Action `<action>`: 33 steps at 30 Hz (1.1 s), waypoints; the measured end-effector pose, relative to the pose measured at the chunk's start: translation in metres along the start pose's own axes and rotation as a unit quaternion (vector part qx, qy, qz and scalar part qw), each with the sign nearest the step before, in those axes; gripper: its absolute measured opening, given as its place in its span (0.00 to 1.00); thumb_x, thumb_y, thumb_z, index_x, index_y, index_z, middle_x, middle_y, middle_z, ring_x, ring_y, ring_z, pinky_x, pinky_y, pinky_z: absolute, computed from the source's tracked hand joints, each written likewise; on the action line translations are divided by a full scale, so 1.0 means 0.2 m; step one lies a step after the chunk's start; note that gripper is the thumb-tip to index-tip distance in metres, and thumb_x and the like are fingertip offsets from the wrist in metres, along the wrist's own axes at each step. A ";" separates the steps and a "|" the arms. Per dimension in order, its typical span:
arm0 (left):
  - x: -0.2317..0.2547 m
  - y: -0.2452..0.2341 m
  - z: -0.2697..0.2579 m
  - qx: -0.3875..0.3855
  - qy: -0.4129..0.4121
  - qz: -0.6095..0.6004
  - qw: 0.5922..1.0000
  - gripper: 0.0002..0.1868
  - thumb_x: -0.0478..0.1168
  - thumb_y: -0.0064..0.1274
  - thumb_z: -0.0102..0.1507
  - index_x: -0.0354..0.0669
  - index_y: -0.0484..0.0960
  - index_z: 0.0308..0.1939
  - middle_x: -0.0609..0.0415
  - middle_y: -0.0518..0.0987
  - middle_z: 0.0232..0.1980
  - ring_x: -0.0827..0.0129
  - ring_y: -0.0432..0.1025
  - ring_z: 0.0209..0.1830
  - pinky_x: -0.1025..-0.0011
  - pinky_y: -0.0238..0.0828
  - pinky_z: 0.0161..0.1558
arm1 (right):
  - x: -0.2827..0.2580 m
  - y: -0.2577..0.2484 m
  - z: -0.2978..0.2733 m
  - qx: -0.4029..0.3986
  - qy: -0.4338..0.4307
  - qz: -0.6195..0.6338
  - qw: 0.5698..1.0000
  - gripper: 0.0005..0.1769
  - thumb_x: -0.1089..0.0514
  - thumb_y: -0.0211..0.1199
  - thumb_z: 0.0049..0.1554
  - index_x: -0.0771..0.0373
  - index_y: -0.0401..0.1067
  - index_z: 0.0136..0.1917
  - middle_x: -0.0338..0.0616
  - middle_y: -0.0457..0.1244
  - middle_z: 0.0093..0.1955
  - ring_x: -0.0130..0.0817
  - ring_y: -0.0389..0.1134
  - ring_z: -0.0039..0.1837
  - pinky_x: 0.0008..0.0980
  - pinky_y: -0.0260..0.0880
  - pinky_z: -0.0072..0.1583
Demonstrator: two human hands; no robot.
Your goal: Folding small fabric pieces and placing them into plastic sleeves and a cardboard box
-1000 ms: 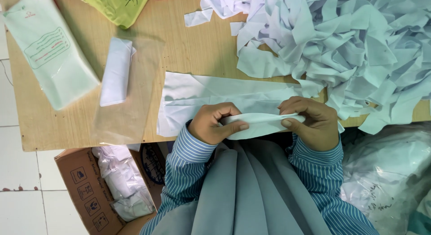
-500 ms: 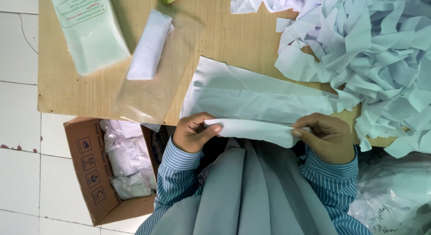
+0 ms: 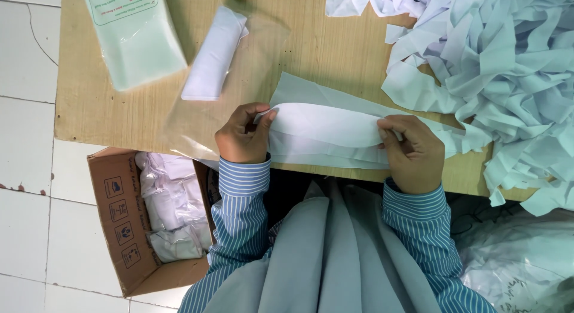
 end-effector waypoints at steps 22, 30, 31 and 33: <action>-0.10 -0.09 -0.10 -0.058 0.081 0.111 0.989 0.06 0.35 0.69 0.57 0.51 0.90 0.35 0.55 0.83 0.32 0.60 0.80 0.28 0.70 0.78 0.30 | -0.04 0.01 -0.11 -0.070 -0.004 -0.130 0.989 0.07 0.73 0.69 0.58 0.70 0.82 0.50 0.57 0.70 0.45 0.47 0.74 0.46 0.41 0.75 0.48; 0.09 -0.05 -0.12 -0.008 0.189 0.184 0.965 0.21 0.52 0.63 0.64 0.42 0.84 0.54 0.48 0.77 0.49 0.52 0.72 0.39 0.59 0.74 0.44 | -0.11 -0.01 -0.10 -0.114 -0.044 -0.294 0.948 0.10 0.62 0.72 0.59 0.65 0.82 0.54 0.57 0.62 0.51 0.57 0.69 0.51 0.51 0.73 0.56; 0.10 -0.03 -0.15 -0.008 0.189 0.184 0.964 0.21 0.52 0.63 0.64 0.42 0.84 0.54 0.48 0.77 0.49 0.52 0.72 0.39 0.59 0.74 0.44 | -0.08 -0.01 -0.12 -0.113 -0.044 -0.294 0.948 0.10 0.62 0.72 0.59 0.65 0.82 0.54 0.57 0.62 0.51 0.57 0.69 0.51 0.51 0.73 0.56; 0.13 0.03 -0.20 -0.038 0.214 0.167 0.962 0.14 0.50 0.59 0.66 0.49 0.86 0.50 0.55 0.79 0.53 0.55 0.73 0.52 0.63 0.68 0.52 | -0.02 0.00 -0.15 -0.114 -0.051 -0.280 0.952 0.10 0.62 0.69 0.60 0.67 0.80 0.55 0.53 0.62 0.50 0.57 0.68 0.53 0.49 0.71 0.56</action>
Point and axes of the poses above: each hand's wrist, its own z-axis towards the middle knuckle, its own y-axis out of the palm, x = y × z, the point moved 2 cm from there along z, towards the middle knuckle
